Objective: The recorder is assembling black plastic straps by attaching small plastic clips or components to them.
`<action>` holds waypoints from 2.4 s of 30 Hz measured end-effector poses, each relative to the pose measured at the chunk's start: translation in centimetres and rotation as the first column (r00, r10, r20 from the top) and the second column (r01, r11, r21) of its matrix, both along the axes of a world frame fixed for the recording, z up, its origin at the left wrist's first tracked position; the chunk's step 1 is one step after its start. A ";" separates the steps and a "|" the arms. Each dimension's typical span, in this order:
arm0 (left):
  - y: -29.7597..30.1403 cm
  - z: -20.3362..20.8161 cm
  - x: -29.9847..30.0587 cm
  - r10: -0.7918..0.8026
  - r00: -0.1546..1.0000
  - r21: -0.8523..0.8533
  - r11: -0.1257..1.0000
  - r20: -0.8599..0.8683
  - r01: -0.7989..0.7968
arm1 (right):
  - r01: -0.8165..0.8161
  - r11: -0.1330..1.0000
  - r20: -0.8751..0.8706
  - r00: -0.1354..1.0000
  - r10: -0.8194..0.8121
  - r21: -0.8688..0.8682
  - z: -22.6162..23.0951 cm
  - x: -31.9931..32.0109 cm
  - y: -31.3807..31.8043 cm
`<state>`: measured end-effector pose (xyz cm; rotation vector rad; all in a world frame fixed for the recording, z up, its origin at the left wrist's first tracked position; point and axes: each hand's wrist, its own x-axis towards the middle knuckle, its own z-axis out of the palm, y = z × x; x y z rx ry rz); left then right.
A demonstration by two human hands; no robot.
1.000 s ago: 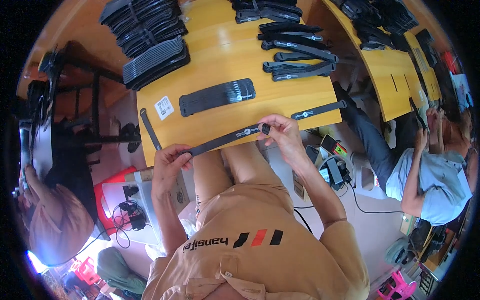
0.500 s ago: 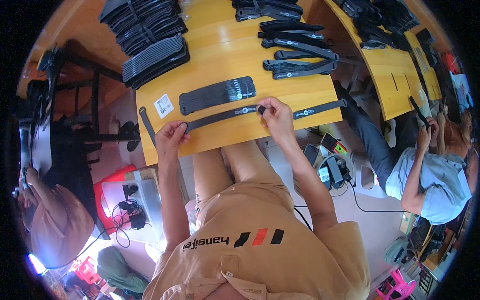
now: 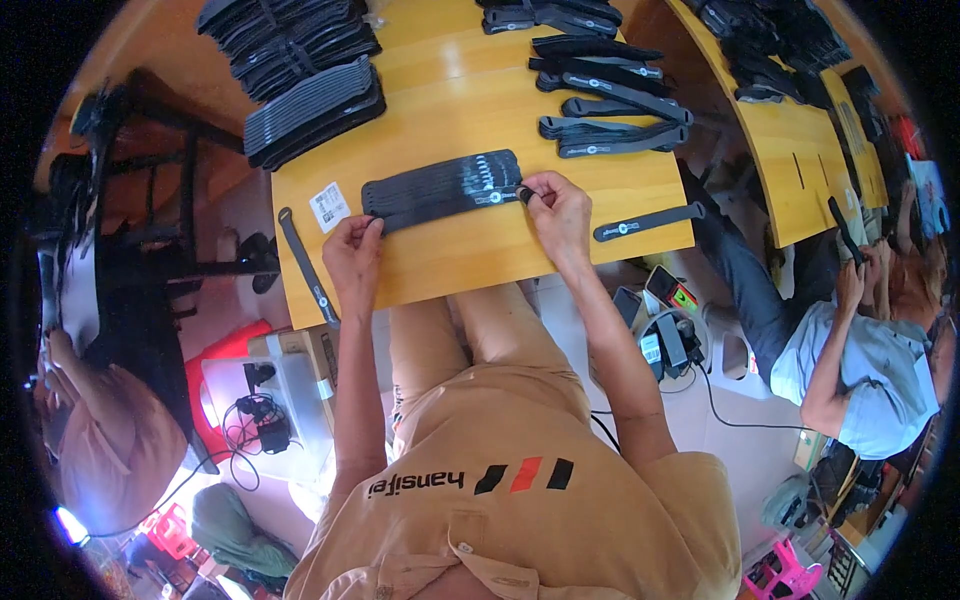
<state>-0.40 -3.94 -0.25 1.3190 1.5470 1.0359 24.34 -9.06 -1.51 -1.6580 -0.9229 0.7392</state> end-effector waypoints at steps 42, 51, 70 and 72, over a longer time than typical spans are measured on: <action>0.8 -0.5 -0.3 0.003 0.994 -0.080 0.997 0.106 0.006 | 0.034 0.999 0.022 0.999 -0.033 -0.038 0.3 -0.4 0.4; 0.8 -0.4 -0.2 -0.005 0.997 -0.065 0.998 0.080 0.010 | 0.031 0.999 0.090 0.996 -0.029 -0.020 0.0 -0.4 0.4; 0.6 0.0 0.4 0.013 0.999 -0.020 1.000 -0.038 -0.014 | 0.038 0.999 0.269 0.962 -0.046 0.037 0.0 -0.9 0.5; 0.7 0.2 0.6 0.022 0.999 -0.021 1.000 -0.026 -0.023 | 0.041 0.998 0.288 0.956 -0.051 0.039 0.3 -0.9 0.5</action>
